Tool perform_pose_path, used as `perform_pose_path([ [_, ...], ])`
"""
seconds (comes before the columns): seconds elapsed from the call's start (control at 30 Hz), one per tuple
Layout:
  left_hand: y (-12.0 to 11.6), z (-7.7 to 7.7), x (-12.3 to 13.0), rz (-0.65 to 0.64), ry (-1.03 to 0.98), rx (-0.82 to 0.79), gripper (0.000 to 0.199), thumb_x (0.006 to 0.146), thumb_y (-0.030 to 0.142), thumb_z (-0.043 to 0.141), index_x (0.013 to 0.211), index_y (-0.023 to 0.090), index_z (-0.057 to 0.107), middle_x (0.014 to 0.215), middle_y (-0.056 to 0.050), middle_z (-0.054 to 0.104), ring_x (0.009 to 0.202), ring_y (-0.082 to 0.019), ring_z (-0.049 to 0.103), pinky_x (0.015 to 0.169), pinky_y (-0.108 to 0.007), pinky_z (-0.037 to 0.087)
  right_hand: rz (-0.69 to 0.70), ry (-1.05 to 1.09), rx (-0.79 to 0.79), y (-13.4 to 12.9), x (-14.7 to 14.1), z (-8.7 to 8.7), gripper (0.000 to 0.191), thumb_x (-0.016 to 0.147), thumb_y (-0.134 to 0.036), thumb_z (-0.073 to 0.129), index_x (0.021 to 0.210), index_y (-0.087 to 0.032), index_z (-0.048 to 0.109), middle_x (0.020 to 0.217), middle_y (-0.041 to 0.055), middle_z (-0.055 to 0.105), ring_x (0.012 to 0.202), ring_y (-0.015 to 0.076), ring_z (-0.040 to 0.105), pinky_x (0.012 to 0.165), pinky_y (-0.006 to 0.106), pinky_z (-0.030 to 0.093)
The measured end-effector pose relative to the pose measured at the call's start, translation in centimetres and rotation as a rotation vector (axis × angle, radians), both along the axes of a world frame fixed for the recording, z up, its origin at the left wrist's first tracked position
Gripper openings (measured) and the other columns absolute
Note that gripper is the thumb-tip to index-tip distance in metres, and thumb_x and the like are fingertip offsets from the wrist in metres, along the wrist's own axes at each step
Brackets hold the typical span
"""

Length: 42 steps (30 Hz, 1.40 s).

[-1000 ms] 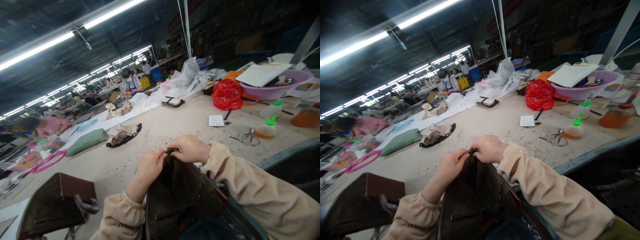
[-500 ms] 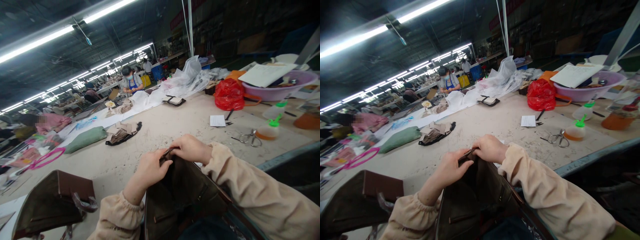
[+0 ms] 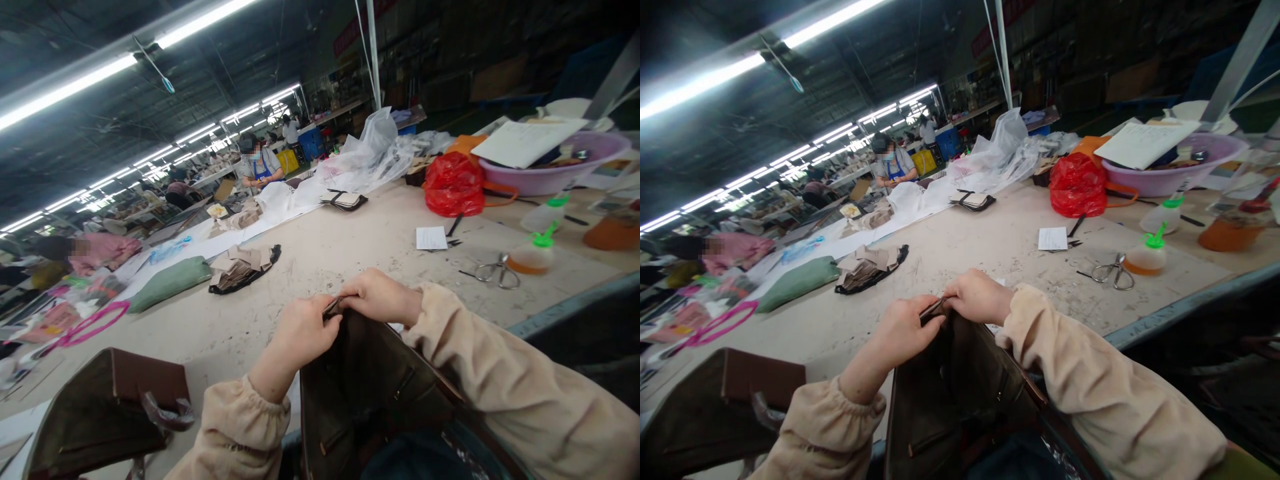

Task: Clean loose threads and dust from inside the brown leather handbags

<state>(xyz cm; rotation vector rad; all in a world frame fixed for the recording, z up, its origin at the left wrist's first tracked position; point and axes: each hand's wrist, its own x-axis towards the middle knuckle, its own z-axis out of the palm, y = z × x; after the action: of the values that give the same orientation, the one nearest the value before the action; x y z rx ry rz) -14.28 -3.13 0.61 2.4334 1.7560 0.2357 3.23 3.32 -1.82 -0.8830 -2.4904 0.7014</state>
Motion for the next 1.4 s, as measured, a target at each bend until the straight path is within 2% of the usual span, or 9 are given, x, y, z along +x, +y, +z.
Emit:
perform_pose_path([
  [0.23, 0.6, -0.8, 0.1, 0.003, 0.077, 0.034, 0.021, 0.086, 0.027, 0.047, 0.090, 0.023, 0.067, 0.079, -0.003, 0.071, 0.070, -0.018, 0.063, 0.062, -0.027, 0.040, -0.011, -0.009, 0.016, 0.3, 0.1, -0.1, 0.024, 0.084, -0.020, 0.053, 0.092, -0.023, 0.075, 0.087, 0.0010, 0.074, 0.076, 0.0136, 0.065, 0.069, 0.021, 0.042],
  [0.4, 0.0, -0.8, 0.0, 0.011, -0.009, 0.170, 0.020, 0.085, 0.028, 0.054, 0.103, 0.022, 0.060, 0.097, -0.004, 0.068, 0.086, -0.019, 0.063, 0.074, -0.029, 0.046, -0.018, -0.002, 0.029, 0.4, 0.3, -0.2, 0.022, 0.084, -0.022, 0.054, 0.089, -0.022, 0.075, 0.083, 0.0009, 0.074, 0.075, 0.0136, 0.065, 0.067, 0.021, 0.041],
  [0.57, -0.7, -0.4, -0.3, -0.093, 0.048, 0.302, 0.008, 0.085, 0.026, 0.055, 0.085, 0.021, 0.062, 0.095, -0.005, 0.061, 0.086, -0.018, 0.057, 0.079, -0.031, 0.046, -0.045, -0.028, 0.061, 0.0, 0.1, 0.0, 0.021, 0.083, -0.022, 0.054, 0.086, -0.022, 0.076, 0.082, 0.0012, 0.074, 0.074, 0.0132, 0.064, 0.065, 0.020, 0.039],
  [0.73, -0.7, -0.3, -0.4, -0.134, 0.093, 0.378, 0.008, 0.085, 0.024, 0.056, 0.083, 0.020, 0.062, 0.087, -0.003, 0.060, 0.084, -0.017, 0.056, 0.101, -0.041, 0.038, -0.094, -0.057, 0.096, -0.4, -0.1, 0.2, 0.022, 0.084, -0.024, 0.054, 0.083, -0.021, 0.076, 0.081, 0.0032, 0.074, 0.075, 0.0149, 0.065, 0.064, 0.022, 0.039],
  [0.8, -0.7, -0.2, -0.3, -0.135, 0.097, 0.381, 0.008, 0.085, 0.023, 0.055, 0.084, 0.021, 0.062, 0.087, -0.002, 0.061, 0.085, -0.017, 0.057, 0.105, -0.043, 0.034, -0.104, -0.040, 0.086, -0.5, -0.1, 0.1, 0.022, 0.084, -0.026, 0.054, 0.083, -0.022, 0.076, 0.081, 0.0024, 0.074, 0.075, 0.0147, 0.065, 0.064, 0.022, 0.039],
  [0.93, -0.8, -0.1, -0.5, -0.137, 0.103, 0.372, 0.007, 0.085, 0.024, 0.055, 0.085, 0.021, 0.061, 0.088, -0.003, 0.060, 0.087, -0.018, 0.057, 0.106, -0.044, 0.035, -0.131, 0.026, 0.042, -0.9, -0.1, -0.3, 0.021, 0.084, -0.028, 0.055, 0.085, -0.024, 0.075, 0.081, -0.0005, 0.074, 0.074, 0.0135, 0.064, 0.065, 0.021, 0.039],
  [1.1, -0.7, -0.1, -1.2, -0.166, 0.104, 0.373, 0.005, 0.084, 0.023, 0.057, 0.082, 0.020, 0.061, 0.088, -0.002, 0.060, 0.086, -0.016, 0.057, 0.109, -0.045, 0.032, -0.188, 0.054, 0.065, -1.7, -0.7, -0.5, 0.023, 0.084, -0.026, 0.052, 0.085, -0.026, 0.075, 0.082, -0.0011, 0.073, 0.077, 0.0147, 0.065, 0.066, 0.024, 0.039],
  [1.4, -0.5, -0.4, -1.3, -0.185, 0.080, 0.481, 0.003, 0.081, 0.022, 0.062, 0.082, 0.019, 0.064, 0.083, -0.001, 0.060, 0.080, -0.014, 0.058, 0.110, -0.046, 0.033, -0.246, 0.038, 0.040, -1.6, -1.0, -0.5, 0.025, 0.084, -0.027, 0.050, 0.083, -0.029, 0.075, 0.079, -0.0013, 0.073, 0.074, 0.0166, 0.065, 0.063, 0.027, 0.037],
])
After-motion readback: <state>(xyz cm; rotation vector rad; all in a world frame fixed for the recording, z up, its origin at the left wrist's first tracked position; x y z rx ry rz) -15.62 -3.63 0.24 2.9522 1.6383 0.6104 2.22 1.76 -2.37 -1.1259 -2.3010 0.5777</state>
